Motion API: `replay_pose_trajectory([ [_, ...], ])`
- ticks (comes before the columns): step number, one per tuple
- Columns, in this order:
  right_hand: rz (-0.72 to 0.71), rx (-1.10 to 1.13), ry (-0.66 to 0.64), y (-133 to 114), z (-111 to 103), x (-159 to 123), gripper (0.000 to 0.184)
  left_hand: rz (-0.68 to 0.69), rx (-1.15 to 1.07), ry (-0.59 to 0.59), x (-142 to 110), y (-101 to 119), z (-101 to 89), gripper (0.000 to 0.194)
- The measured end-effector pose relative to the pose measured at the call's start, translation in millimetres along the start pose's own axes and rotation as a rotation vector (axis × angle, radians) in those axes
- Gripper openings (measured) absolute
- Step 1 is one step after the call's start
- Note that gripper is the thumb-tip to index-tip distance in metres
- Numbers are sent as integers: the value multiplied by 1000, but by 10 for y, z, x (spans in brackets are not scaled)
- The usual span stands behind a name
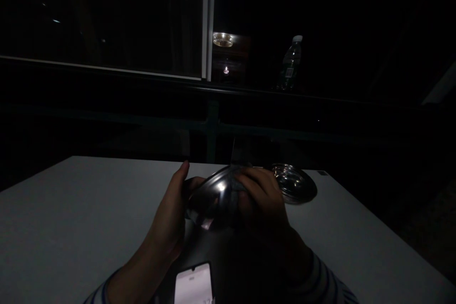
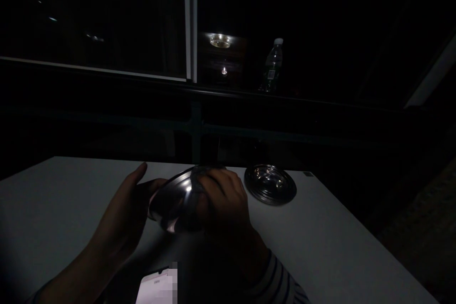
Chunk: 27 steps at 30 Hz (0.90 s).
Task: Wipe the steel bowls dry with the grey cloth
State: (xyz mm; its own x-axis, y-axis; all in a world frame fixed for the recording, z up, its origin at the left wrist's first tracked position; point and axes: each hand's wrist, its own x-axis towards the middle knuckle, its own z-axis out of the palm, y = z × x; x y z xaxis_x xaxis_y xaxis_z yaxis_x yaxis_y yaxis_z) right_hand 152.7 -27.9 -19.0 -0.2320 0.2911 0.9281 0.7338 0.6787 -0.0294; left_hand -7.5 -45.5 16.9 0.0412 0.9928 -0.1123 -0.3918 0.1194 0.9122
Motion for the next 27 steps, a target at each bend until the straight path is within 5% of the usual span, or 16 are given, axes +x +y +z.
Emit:
replay_pose_trajectory([
  [16, -279, -30, -159, -154, 178, -207, 29, -228, -134, -21, -11, -53, 45, 30],
  [27, -441, -36, -256, -249, 216, -331, 22, -197, -66, -72, 41, 12, -45, 13],
])
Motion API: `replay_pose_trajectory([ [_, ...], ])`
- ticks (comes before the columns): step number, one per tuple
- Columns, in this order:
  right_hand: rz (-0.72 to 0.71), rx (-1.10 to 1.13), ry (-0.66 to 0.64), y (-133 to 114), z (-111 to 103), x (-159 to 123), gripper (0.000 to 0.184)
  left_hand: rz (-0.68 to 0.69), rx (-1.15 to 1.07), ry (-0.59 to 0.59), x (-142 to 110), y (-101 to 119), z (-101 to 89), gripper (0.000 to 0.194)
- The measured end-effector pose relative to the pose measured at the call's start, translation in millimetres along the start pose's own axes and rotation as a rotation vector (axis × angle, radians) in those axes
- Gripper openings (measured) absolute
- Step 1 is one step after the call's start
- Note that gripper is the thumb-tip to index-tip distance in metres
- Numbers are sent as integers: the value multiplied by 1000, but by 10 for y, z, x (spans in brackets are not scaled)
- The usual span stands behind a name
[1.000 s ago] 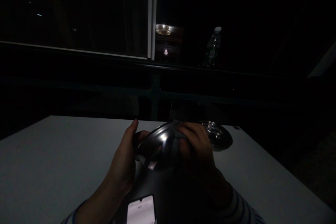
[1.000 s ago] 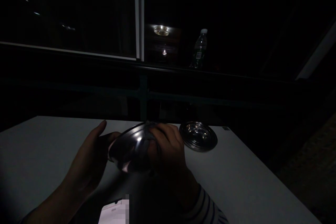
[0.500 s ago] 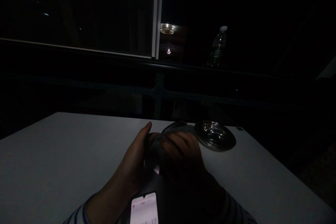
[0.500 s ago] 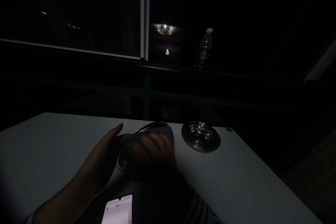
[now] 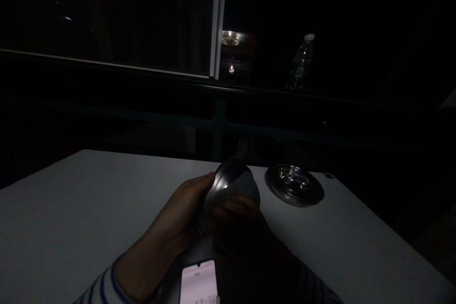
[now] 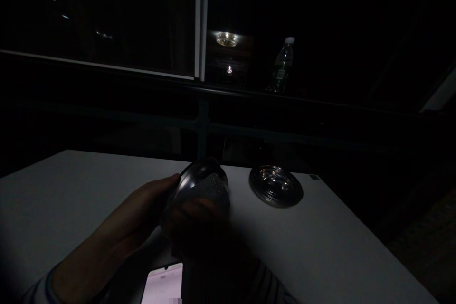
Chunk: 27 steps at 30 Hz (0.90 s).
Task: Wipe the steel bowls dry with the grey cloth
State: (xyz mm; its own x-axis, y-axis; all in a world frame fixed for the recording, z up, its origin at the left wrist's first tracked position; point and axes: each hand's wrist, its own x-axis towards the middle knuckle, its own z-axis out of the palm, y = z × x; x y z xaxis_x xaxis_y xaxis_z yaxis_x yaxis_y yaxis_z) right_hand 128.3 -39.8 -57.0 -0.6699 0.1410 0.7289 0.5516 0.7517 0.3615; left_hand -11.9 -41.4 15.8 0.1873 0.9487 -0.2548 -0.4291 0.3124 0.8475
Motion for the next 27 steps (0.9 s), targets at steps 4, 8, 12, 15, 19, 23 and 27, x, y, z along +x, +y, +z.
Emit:
replay_pose_trajectory([
  [4, -56, -30, -25, -73, 109, -89, 26, 66, -38, 14, 4, 82, -29, 12],
  [8, -89, -51, -2, -23, 102, -63, 23, 40, -61, -1, 25, 68, -49, 15],
  [12, 11, -72, 28, 73, -41, 54, 23, -25, -60, -39, 49, -14, -22, 17],
  [15, 70, -78, 40, 102, -132, 116, 23, 64, 6, -9, 62, -64, -5, 21],
  [19, 142, -43, 26, 102, -159, 120, 28, 167, 153, 77, 61, -98, -12, 33],
  [23, 188, -8, 26, 107, -160, 105, 32, 211, 259, 164, 53, -114, -22, 44],
  [27, 234, 5, 78, 127, -197, 118, 30, 255, 301, 197, 48, -124, -10, 46],
])
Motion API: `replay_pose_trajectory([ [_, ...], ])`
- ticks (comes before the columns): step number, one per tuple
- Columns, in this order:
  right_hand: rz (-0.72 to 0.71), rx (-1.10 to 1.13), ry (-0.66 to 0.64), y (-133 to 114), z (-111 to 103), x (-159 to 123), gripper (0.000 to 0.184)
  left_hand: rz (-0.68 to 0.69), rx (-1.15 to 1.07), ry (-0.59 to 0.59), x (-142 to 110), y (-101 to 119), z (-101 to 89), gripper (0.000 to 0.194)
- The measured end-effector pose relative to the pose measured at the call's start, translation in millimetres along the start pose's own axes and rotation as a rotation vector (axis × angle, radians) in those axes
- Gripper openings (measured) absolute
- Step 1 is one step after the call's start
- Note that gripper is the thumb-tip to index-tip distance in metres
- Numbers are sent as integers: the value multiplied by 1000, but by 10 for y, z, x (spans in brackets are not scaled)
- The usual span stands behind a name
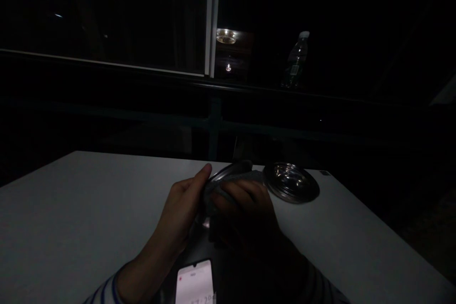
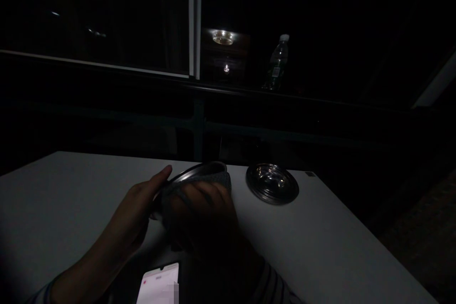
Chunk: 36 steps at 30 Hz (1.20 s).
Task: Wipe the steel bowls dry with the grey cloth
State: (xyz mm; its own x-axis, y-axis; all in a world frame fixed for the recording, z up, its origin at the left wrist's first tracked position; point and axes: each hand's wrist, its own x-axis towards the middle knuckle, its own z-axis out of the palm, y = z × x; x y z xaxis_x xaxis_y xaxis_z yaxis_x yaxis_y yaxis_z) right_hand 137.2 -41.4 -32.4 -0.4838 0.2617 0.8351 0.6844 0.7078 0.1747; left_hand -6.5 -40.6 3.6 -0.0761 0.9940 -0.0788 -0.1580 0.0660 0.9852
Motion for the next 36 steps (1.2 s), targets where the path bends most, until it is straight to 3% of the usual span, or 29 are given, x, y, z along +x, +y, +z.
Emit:
replay_pose_trajectory([
  [19, 64, 44, 105, 156, -120, 15, 26, 5, -106, -16, -27, 71, -3, 41],
  [27, 259, -103, 171, 386, -371, 72, 24, 41, -62, 9, 63, 126, -123, 35],
  [33, 244, -170, 77, 377, -397, 109, 24, -49, -124, -207, 99, 141, -137, 38],
  [36, 213, -192, 64, 270, -324, 133, 25, -65, -179, -182, 104, 118, -98, 37],
])
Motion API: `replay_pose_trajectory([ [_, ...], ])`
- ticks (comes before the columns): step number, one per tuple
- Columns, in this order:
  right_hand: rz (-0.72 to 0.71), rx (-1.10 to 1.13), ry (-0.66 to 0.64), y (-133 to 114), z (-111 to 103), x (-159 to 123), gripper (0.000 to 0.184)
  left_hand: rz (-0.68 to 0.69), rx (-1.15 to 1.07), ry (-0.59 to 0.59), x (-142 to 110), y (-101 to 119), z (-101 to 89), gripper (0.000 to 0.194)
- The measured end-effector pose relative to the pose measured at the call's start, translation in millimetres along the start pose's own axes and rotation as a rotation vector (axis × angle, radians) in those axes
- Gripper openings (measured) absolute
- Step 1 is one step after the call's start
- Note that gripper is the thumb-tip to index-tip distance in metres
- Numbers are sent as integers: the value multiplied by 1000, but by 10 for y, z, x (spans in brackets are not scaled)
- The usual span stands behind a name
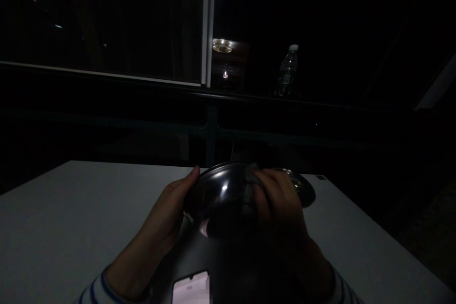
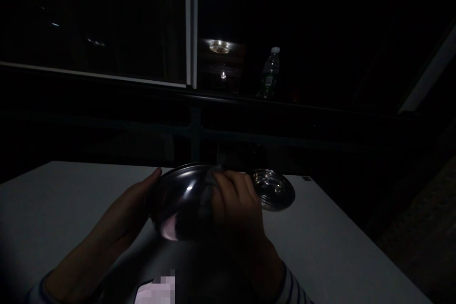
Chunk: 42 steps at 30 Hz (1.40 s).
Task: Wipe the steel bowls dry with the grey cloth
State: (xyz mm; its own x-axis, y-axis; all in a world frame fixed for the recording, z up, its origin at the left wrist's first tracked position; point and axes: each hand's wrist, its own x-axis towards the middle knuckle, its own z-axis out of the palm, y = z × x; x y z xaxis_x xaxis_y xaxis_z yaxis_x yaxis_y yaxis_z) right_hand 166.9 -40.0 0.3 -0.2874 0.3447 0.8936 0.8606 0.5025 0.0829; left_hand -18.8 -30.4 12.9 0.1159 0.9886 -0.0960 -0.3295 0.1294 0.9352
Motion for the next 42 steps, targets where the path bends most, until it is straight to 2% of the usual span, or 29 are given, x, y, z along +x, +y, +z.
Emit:
replay_pose_trajectory([
  [3, -43, -14, 26, -160, 54, -38, 26, 40, 10, 62, 12, -57, 19, 37],
  [6, -108, 74, -3, -248, 82, -82, 28, 78, 40, 104, 17, -103, 8, 38],
  [9, -119, 122, -2, -188, 77, -81, 28, 100, 41, 132, 21, -103, -9, 36],
  [12, -69, 91, 48, -73, 60, -43, 26, 61, 7, 154, 25, -87, 1, 33],
  [15, -62, 72, 35, -92, 71, -29, 26, 51, -19, 136, 15, -106, 42, 33],
  [18, -122, 68, -15, -267, 127, -60, 27, 75, 8, 98, -5, -152, 78, 33],
  [21, -169, 94, -13, -376, 175, -89, 27, 87, 16, 100, -9, -175, 80, 32],
  [24, -170, 121, -30, -256, 160, -85, 29, 58, -13, 129, 13, -160, 61, 33],
  [26, -118, 119, -27, -105, 120, -62, 28, 26, -53, 127, 28, -141, 47, 32],
  [31, 77, 196, -3, 103, 8, 23, 26, -43, -159, -57, 16, -101, 8, 32],
  [36, 70, 204, -25, 100, -56, 67, 26, -80, -171, -259, -14, -76, -27, 28],
  [39, 58, 194, -36, 133, -71, 65, 27, -98, -201, -310, -11, -53, -30, 19],
  [42, 61, 171, -33, 189, -67, 50, 28, -111, -239, -281, 13, -33, -26, 15],
])
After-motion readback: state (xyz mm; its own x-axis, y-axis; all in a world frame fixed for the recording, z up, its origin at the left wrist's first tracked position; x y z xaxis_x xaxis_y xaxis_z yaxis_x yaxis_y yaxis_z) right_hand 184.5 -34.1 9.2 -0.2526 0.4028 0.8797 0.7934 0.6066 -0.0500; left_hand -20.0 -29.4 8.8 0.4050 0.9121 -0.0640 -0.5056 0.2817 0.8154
